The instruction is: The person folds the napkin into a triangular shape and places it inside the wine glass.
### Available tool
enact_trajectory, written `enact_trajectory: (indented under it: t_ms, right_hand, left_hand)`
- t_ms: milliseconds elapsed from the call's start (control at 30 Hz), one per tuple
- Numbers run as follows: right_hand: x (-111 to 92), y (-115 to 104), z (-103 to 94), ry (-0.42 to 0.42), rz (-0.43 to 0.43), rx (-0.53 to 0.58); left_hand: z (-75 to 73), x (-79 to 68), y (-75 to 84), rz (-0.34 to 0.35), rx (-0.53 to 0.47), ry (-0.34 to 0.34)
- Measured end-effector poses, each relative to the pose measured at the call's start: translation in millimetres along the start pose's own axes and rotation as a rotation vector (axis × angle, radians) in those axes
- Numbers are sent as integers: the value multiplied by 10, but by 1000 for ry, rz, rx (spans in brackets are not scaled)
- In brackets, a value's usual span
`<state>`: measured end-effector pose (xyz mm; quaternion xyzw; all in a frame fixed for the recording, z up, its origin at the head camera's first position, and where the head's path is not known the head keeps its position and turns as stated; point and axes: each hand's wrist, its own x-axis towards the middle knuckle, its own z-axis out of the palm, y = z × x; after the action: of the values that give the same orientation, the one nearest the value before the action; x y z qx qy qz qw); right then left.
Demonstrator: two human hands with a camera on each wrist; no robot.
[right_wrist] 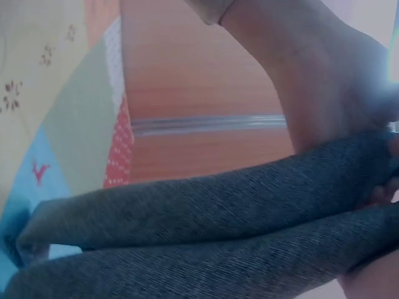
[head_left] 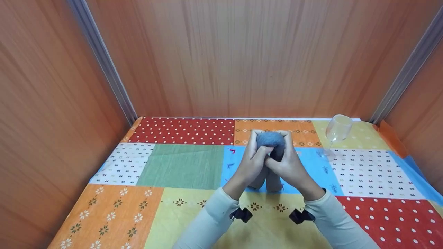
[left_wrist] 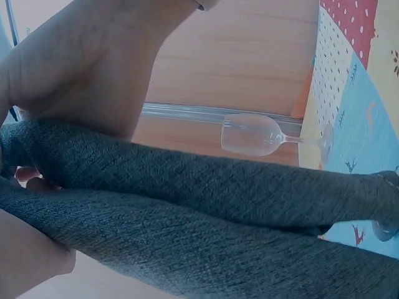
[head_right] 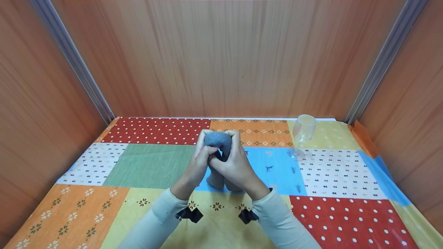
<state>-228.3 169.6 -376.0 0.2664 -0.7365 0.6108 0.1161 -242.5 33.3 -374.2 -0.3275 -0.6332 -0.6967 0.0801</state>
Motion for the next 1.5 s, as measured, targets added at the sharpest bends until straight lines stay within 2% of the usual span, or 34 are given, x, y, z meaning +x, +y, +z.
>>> enact_trajectory:
  t_ms: [167, 333, 500, 700, 833, 1033, 1233, 1333, 1500]
  right_hand:
    - [12, 14, -24, -3, 23, -74]
    - [3, 30, -6, 31, 15, -84]
    - [0, 64, 11, 41, -23, -16]
    - [11, 55, -8, 66, -18, 2]
    - [21, 23, -31, 113, -13, -14]
    - [24, -7, -37, 126, -38, 28]
    - [9, -8, 9, 131, -52, 23]
    - [10, -9, 29, 149, -41, 36]
    - [18, -16, 50, 168, -20, 44]
  left_hand:
    - [-8, 15, -21, -17, 15, 11]
    - [-12, 18, -45, -33, -15, -23]
    - [-37, 7, -53, 5, -24, -79]
    - [-119, -49, -123, 33, -120, -190]
    - [-166, -144, -259, 26, -19, -215]
    - [-145, -248, -443, -64, 89, -221]
    - [-111, -285, -505, -146, 193, -163]
    - [-88, -273, -515, -154, 250, -132]
    - [-56, -247, -519, -132, 262, -111]
